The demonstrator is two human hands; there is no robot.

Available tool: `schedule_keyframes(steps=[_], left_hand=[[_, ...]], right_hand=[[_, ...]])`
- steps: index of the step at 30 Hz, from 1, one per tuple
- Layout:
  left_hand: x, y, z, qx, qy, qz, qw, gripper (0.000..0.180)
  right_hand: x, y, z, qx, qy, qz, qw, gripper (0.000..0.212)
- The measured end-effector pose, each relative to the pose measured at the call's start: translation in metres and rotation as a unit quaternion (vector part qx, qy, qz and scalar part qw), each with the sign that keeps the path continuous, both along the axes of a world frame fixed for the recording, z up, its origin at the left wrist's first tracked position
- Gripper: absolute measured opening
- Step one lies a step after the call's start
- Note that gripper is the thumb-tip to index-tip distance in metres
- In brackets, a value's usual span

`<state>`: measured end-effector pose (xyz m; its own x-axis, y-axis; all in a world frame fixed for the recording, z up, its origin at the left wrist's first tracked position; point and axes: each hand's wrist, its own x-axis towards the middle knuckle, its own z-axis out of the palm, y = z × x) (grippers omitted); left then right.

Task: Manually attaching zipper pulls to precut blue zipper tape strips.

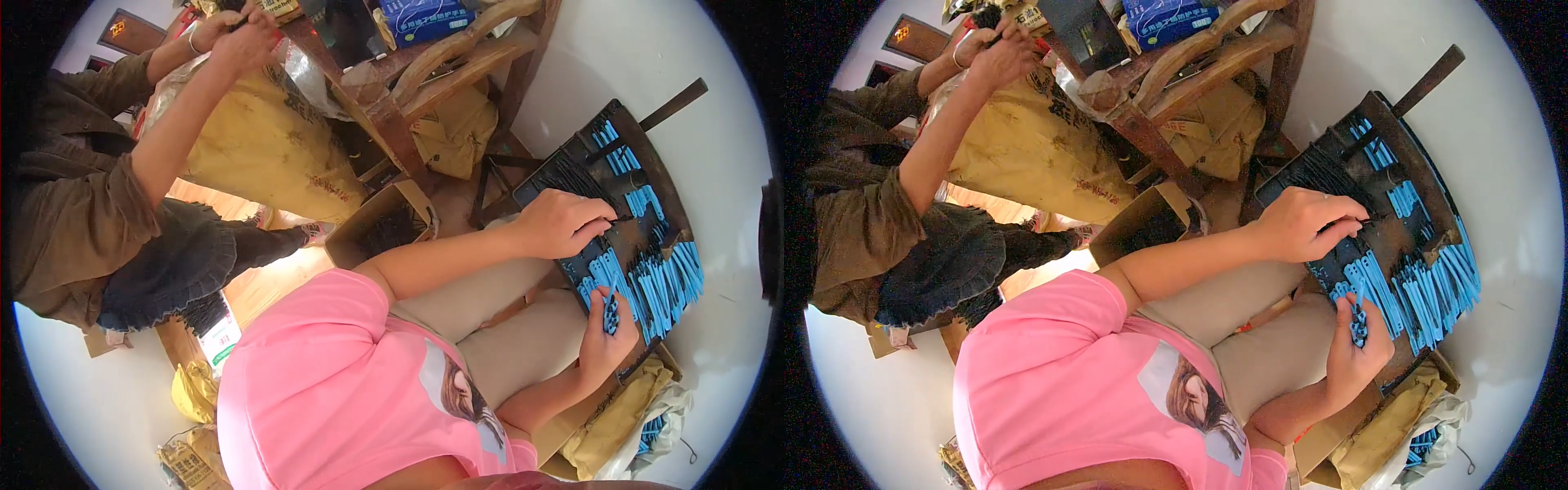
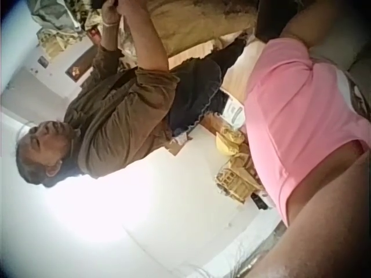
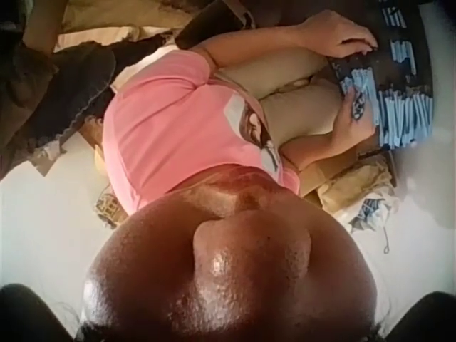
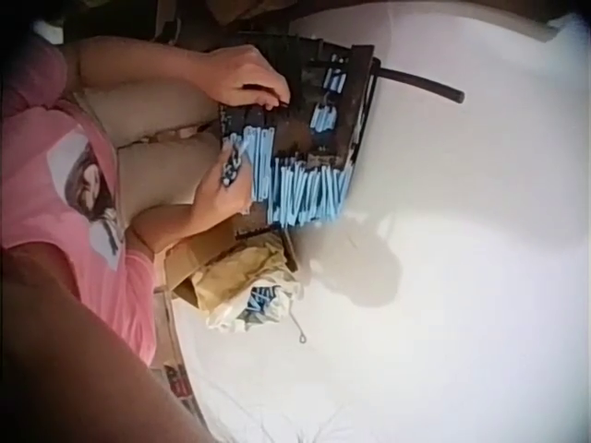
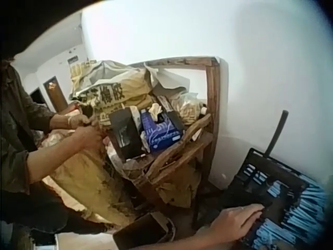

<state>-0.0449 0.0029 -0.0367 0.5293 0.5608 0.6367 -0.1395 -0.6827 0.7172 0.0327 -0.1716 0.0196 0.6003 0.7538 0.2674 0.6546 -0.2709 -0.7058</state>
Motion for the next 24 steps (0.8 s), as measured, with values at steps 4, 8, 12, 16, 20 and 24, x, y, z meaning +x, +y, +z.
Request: schedule_keyframes(steps=[4, 8, 12, 16, 20, 24], left_hand=[[0.0002, -0.0009, -0.0001, 0.014, -0.006, 0.003, 1.0, 0.01], [0.0023, -0.0024, -0.0019, 0.007, -0.024, 0.01, 1.0, 0.01], [0.0035, -0.0011, -0.0041, 0.022, -0.03, 0.013, 0.999, 0.01], [0.0036, -0.0015, -0.0043, 0.028, -0.022, 0.015, 0.999, 0.011], [0.0038, -0.0015, -0.005, 0.031, -0.017, 0.015, 0.999, 0.011], [0.0046, -0.0017, -0.0048, 0.036, -0.033, 0.017, 0.999, 0.011]], right_hand=[[0.0015, -0.002, 0.0005, -0.022, 0.002, 0.018, 1.0, 0.018], [0.0014, -0.0029, -0.0026, -0.006, -0.012, 0.017, 1.0, 0.017], [0.0009, -0.002, -0.0005, -0.014, -0.01, 0.016, 1.0, 0.016], [0.003, -0.0035, -0.0025, -0.012, -0.012, 0.021, 1.0, 0.016], [0.0037, -0.0042, -0.0035, -0.006, -0.015, 0.027, 0.999, 0.015], [0.0031, -0.0041, -0.0029, 0.003, -0.006, 0.028, 1.0, 0.015]])
